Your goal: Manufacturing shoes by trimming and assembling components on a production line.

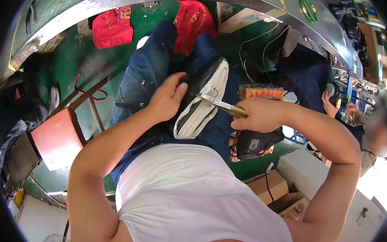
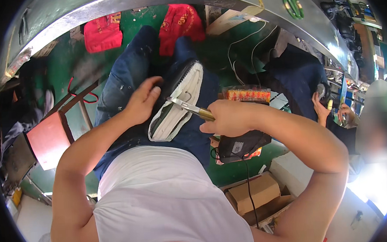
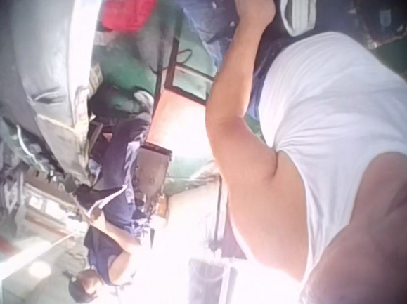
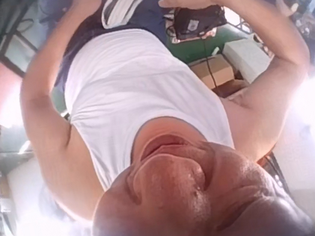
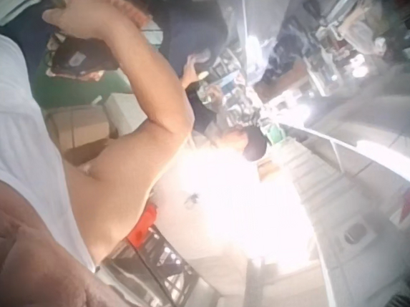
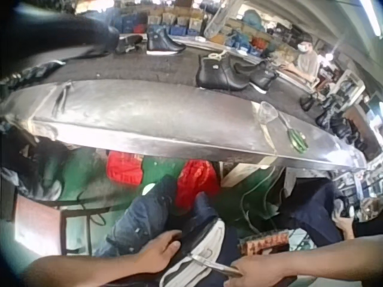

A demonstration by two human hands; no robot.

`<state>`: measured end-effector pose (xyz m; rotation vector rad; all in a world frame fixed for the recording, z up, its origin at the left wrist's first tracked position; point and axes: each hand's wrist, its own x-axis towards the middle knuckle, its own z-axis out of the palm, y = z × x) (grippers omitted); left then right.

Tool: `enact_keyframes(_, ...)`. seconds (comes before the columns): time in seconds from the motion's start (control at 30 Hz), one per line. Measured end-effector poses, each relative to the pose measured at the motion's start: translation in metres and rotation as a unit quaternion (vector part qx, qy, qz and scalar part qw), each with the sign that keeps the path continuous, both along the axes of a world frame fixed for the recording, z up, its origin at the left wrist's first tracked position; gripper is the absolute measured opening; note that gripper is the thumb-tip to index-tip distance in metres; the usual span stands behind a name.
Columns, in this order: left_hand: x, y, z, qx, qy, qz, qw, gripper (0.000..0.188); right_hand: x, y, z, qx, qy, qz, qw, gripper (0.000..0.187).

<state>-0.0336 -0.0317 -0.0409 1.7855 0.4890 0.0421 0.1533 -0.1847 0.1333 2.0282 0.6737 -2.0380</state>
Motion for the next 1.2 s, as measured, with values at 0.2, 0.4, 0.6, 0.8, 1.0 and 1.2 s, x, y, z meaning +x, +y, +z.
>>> enact_keyframes(0.2,0.0,0.001,-0.003,-0.004,0.012,-0.103,0.995,0.049,0.03,-0.011,-0.03,0.156,-0.047,0.181,0.97,0.026)
enact_keyframes(0.4,0.012,0.009,0.007,-0.027,0.046,-0.164,0.985,0.064,0.049,-0.06,-0.124,0.414,-0.007,0.101,0.904,0.028)
enact_keyframes(0.6,0.001,0.012,0.003,-0.162,0.078,-0.108,0.978,0.098,0.049,-0.06,-0.165,0.578,-0.037,0.076,0.812,0.036)
enact_keyframes(0.8,-0.004,0.016,-0.001,-0.165,0.081,-0.098,0.978,0.107,0.05,-0.053,-0.192,0.619,-0.051,0.088,0.779,0.038)
enact_keyframes(1.0,-0.003,0.015,-0.005,-0.265,0.117,-0.063,0.955,0.116,0.049,-0.051,-0.163,0.601,-0.072,0.098,0.79,0.033)
enact_keyframes(1.2,0.014,0.008,0.011,-0.256,0.127,-0.059,0.956,0.116,0.044,-0.065,-0.181,0.612,-0.12,0.038,0.78,0.028)
